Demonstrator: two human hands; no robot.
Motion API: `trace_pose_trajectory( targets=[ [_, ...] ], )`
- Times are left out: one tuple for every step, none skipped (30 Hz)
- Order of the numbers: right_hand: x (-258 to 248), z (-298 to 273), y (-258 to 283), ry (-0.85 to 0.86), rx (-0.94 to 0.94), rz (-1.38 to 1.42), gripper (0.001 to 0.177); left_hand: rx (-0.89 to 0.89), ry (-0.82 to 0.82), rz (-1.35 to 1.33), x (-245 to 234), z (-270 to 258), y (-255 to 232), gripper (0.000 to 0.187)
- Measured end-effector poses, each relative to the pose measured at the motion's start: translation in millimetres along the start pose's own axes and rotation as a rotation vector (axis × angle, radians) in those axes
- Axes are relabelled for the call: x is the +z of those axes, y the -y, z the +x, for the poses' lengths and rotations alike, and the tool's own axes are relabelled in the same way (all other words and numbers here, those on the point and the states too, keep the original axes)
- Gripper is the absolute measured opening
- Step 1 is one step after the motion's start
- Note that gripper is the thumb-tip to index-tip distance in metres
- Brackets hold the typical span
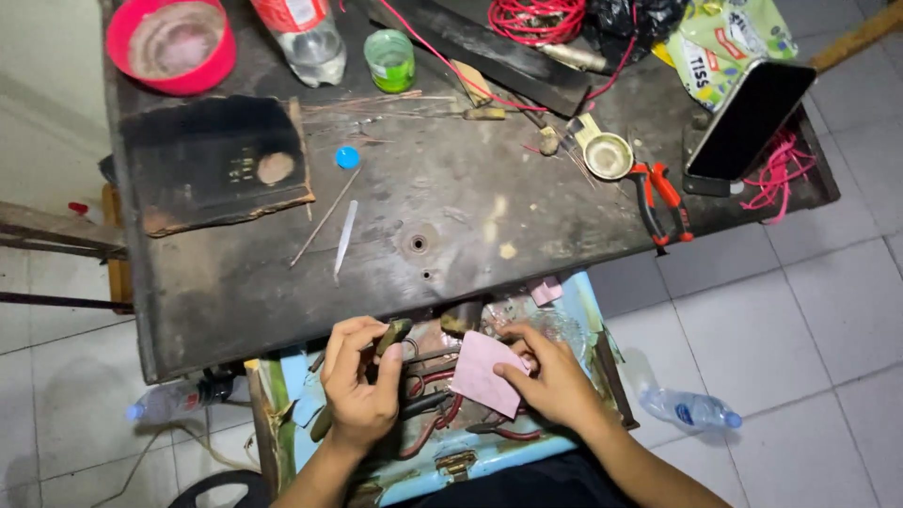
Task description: Filing a metal rod, using pliers to manipulate wire, and searching through a tool drawer for components at a workbench.
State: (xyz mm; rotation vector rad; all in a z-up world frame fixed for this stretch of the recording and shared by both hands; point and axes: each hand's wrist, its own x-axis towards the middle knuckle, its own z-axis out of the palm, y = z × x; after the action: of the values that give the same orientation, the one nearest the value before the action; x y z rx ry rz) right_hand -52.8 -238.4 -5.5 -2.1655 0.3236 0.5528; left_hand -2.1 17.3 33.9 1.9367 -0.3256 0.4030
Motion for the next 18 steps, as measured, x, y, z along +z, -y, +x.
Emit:
trace_pose_trajectory(
  targets=[
    [-1,-1,0,0.001,0.008,0.003,0.046,-0.004,0.007,-0.002,4,-3,1,0.02],
    [-2,0,0,-0.019,-0.017,0.051,0.046,-0.001,0.043,-0.011,7,-4,2,0.018],
    [-2,2,2,-0.038,-0.042,0.099,0.046,0.002,0.078,-0.02,9,-5,3,0.017],
    [-5,3,4,-0.037,-0.043,0.103,0.046,0.004,0.08,-0.016,11,-4,3,0.017],
    [-7,4,6,-0.091,-0.095,0.112,0.044,0.027,0.143,-0.026,13,-3,4,0.018],
    [-8,3,8,-0.141,-0.142,0.123,0.043,0.046,0.209,-0.034,13,-3,5,0.018],
    [-9,5,7,-0.137,-0.141,0.128,0.043,0.043,0.213,-0.029,15,-1,3,0.018],
    [-10,7,7,-0.153,-0.18,0.099,0.042,0.084,0.256,-0.004,18,2,1,0.019],
    [-12,9,6,-0.169,-0.22,0.071,0.041,0.125,0.299,0.02,20,6,-1,0.019],
    [-12,10,10,-0.164,-0.22,0.07,0.041,0.12,0.298,0.023,22,3,2,0.019],
    [-13,11,14,-0.168,-0.209,0.058,0.039,0.106,0.29,0.02,25,0,6,0.019],
    [-15,12,18,-0.168,-0.2,0.043,0.037,0.088,0.278,0.019,26,-3,8,0.02],
    [-15,16,21,-0.157,-0.203,0.04,0.037,0.081,0.272,0.024,28,-3,9,0.02],
    [-14,19,23,-0.139,-0.209,0.031,0.038,0.076,0.247,0.03,29,-2,10,0.019],
    [-13,23,25,-0.121,-0.214,0.021,0.04,0.072,0.221,0.036,30,-1,12,0.018],
    [-9,27,27,-0.123,-0.213,0.025,0.04,0.073,0.225,0.037,30,-1,13,0.018],
    [-6,30,28,-0.068,-0.215,-0.058,0.048,0.068,0.206,0.045,29,0,14,0.019],
    [-2,33,29,-0.016,-0.213,-0.14,0.057,0.066,0.189,0.05,29,0,16,0.019]
  ],
)
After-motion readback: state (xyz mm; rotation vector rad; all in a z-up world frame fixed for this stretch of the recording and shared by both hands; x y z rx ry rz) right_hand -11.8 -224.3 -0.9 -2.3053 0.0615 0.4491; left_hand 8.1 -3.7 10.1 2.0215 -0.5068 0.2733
